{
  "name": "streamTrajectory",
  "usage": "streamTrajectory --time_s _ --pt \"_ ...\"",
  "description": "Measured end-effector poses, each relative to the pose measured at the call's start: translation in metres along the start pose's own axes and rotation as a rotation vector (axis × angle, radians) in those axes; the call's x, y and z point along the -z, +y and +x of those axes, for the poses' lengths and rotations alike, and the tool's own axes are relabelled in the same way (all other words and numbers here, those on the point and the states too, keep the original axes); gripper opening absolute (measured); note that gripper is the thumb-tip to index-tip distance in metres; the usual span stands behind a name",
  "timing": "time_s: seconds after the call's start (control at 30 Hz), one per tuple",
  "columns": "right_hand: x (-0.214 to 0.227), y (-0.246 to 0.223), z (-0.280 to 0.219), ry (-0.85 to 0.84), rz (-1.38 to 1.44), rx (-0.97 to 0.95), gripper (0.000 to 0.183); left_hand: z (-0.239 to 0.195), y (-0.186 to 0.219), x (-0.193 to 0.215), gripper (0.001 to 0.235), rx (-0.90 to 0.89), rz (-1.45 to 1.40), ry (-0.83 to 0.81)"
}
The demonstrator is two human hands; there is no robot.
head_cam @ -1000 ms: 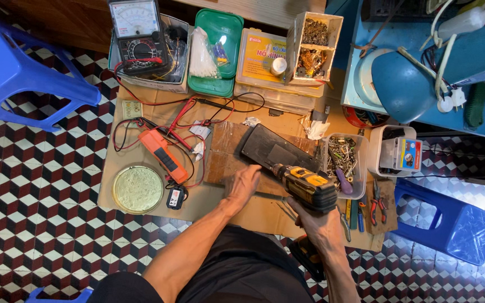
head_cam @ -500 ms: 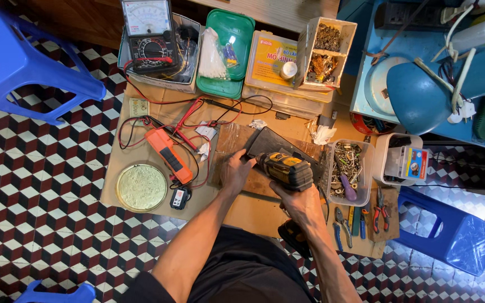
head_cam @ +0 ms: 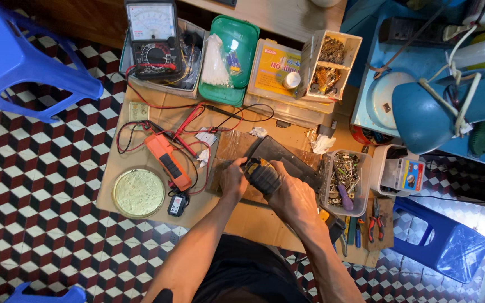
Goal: The person uses a cordless drill to remove screws from a black plastic electrical box, opens the cover to reveal fuses and wiring, and manipulates the internal components with their hands.
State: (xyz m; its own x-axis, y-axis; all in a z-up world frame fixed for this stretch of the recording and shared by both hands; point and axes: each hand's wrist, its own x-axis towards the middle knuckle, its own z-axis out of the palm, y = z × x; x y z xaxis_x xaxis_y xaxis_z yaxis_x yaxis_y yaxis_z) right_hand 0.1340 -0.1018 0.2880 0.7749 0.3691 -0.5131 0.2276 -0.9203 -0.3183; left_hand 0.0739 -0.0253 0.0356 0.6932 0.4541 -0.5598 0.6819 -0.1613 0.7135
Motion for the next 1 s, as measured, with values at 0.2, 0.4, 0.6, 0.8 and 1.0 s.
streamTrajectory --time_s 0.2,0.4,0.6,0.8,1.0 --pt "-0.008 -0.001 0.0 -0.011 0.073 -0.164 0.059 -0.001 0.004 0.001 0.048 0.063 -0.033 -0.028" --pt "-0.017 -0.002 -0.01 0.045 0.142 -0.192 0.062 0.002 -0.001 -0.011 0.049 0.111 -0.077 0.01" --pt "-0.02 0.007 -0.012 0.009 0.226 -0.277 0.056 -0.003 0.006 -0.003 0.049 0.109 -0.02 -0.028" --pt "-0.023 0.015 -0.018 0.068 0.357 -0.291 0.045 -0.009 0.021 0.013 0.053 0.192 -0.168 -0.088" --pt "-0.03 0.015 -0.019 0.085 0.489 -0.376 0.041 -0.006 0.015 0.01 0.057 0.194 -0.173 -0.06"
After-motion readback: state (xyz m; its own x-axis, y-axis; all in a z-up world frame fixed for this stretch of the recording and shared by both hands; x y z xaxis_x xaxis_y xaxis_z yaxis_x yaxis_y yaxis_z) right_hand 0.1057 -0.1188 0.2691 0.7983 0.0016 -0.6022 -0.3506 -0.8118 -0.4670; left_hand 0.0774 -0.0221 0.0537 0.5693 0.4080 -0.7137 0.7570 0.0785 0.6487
